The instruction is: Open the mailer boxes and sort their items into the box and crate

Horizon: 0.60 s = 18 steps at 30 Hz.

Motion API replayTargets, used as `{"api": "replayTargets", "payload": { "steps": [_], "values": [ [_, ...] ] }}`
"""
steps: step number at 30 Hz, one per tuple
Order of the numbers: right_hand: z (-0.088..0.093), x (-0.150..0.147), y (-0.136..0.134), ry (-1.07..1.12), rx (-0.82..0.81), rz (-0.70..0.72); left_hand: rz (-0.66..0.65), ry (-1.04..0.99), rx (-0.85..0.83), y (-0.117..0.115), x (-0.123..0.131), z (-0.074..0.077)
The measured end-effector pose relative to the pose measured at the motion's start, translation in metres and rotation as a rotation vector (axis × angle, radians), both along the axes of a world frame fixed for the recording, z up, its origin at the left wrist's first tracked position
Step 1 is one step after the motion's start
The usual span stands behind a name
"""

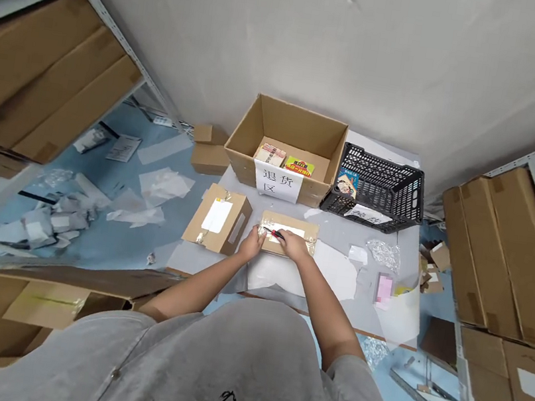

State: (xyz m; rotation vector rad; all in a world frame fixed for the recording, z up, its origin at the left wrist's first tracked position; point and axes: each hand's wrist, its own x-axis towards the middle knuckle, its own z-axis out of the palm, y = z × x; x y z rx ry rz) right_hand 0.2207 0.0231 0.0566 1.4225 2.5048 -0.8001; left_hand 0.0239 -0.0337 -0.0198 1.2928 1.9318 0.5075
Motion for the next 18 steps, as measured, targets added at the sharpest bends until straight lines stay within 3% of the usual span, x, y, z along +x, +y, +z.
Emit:
{"api": "replayTargets", "payload": {
  "steps": [8, 18],
  "values": [
    [0.001, -0.020, 0.007, -0.193, 0.014, 0.047, -0.043, -0.005, -0.032, 0.002, 0.000, -0.015],
    [0.010, -0.033, 0.002, -0.314, 0.039, 0.020, -0.050, 0.025, -0.089, 0.005, 0.003, -0.009]
  ]
}}
